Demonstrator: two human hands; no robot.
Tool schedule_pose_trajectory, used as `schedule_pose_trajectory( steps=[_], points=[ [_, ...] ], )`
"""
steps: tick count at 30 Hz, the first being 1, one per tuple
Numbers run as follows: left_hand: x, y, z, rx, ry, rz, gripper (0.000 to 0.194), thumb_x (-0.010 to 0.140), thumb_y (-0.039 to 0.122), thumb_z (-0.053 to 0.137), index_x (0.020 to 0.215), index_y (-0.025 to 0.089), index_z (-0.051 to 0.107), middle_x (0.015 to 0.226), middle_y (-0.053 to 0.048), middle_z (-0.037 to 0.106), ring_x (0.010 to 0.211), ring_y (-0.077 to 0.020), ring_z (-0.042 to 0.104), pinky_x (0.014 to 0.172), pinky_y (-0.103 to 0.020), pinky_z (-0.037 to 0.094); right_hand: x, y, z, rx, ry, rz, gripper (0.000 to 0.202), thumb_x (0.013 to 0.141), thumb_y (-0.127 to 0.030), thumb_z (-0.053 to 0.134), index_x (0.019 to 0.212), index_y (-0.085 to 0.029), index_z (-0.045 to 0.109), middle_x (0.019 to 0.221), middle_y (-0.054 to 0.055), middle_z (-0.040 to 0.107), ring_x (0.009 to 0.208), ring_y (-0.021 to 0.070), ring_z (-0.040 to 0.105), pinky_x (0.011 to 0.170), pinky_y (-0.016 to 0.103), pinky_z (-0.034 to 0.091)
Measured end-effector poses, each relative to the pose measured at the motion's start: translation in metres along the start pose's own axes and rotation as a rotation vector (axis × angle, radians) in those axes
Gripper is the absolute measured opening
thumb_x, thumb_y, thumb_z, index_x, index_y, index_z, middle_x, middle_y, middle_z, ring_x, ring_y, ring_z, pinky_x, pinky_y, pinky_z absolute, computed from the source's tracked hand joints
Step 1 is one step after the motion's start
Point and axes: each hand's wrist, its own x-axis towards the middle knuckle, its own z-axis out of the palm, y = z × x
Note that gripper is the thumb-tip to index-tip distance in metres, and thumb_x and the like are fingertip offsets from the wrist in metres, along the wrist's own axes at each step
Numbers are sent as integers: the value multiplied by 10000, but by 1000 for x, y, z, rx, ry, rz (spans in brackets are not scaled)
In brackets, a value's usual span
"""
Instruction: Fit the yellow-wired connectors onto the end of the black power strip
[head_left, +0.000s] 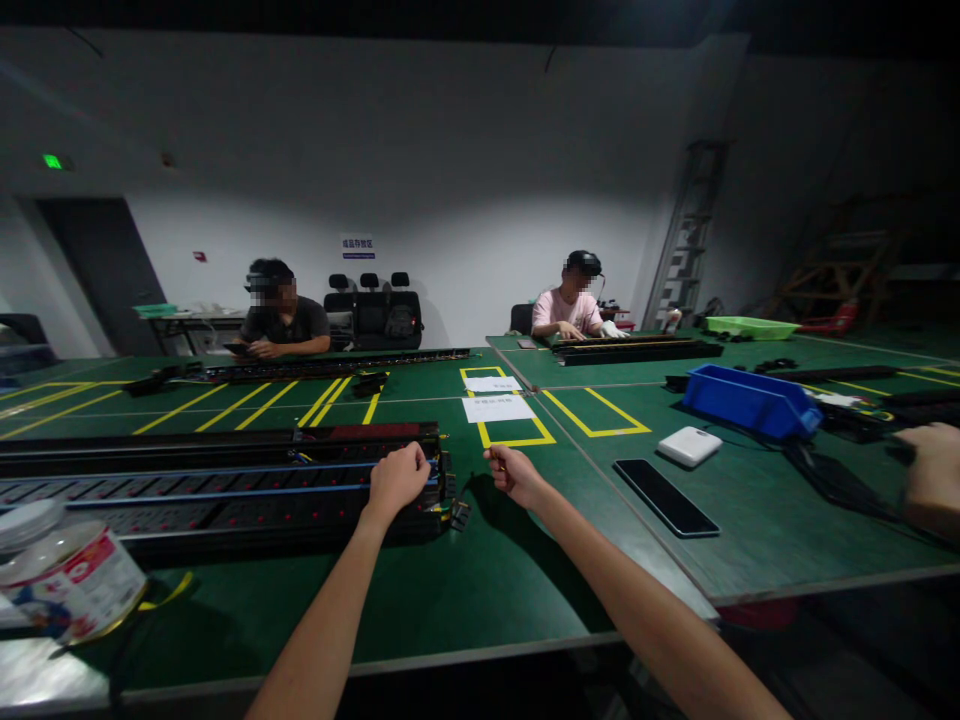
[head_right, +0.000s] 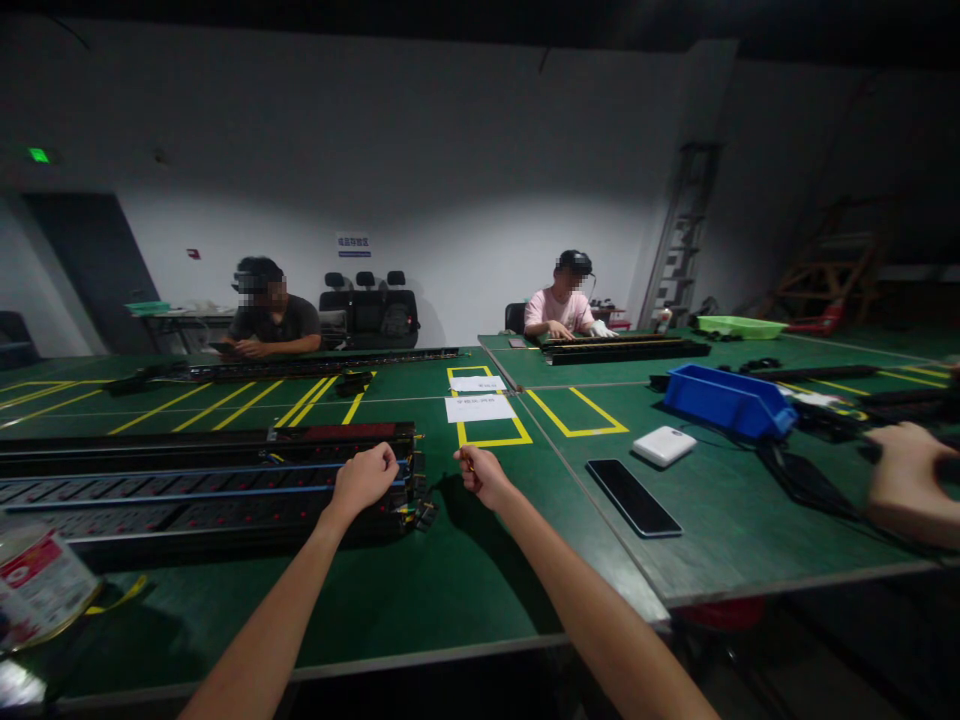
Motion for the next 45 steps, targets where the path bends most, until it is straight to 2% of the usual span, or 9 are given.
schedule_pose_trajectory(
  steps=[19,25,28,31,35,38,41,45],
  points=[
    [1,-4,4,-30,23,27,173,914,333,477,918,262,635,902,-59,751,875,-281,710,746,-351,499,0,1,-1,-16,1,-7,115,832,-267,591,784,-164,571,510,-98,370,394,39,238,376,177,158],
    [-1,-3,8,-30,47,6,150,902,322,499,917,262,635,911,-57,751,883,-278,713,764,-355,509,0,7,-2,-152,6,-57,214,820,-377,601,785,-167,581,524,-96,371,401,43,256,392,184,168],
    [-3,-2,9,-44,60,10,144,893,311,508,923,259,640,936,-57,755,907,-275,716,773,-349,513,3,15,-4,-390,1,-172,341,819,-515,597,789,-175,602,538,-81,397,415,62,295,409,200,194],
    [-6,-1,10,-68,72,14,154,894,292,507,940,253,649,954,-63,757,931,-261,717,795,-339,512,7,23,-9,-753,-5,-412,460,859,-614,523,787,-176,645,583,-30,492,485,109,413,466,230,288],
    [-6,-1,13,-84,80,15,157,896,285,507,944,246,651,963,-69,758,934,-266,721,807,-350,515,7,25,-12,-1160,-13,-686,482,981,-542,375,848,-186,671,766,50,634,737,195,584,681,282,420],
    [-6,-1,15,-87,89,28,160,900,285,499,943,239,646,966,-75,756,929,-277,722,805,-366,517,4,18,-4,-1438,-75,-733,412,1031,-448,354,873,-204,645,904,63,644,864,199,606,771,274,417],
    [-6,-1,15,-100,81,31,165,906,285,495,953,233,645,984,-82,752,946,-272,717,824,-364,512,5,5,13,-1696,-89,-713,345,1053,-381,367,901,-214,627,935,45,620,854,169,605,749,245,389],
    [-6,0,13,-111,70,29,153,899,287,508,944,230,643,979,-78,750,946,-266,714,828,-355,508,20,-10,36,-1844,-45,-657,329,1067,-372,361,969,-218,635,1001,49,632,869,157,615,731,235,370]
  ],
)
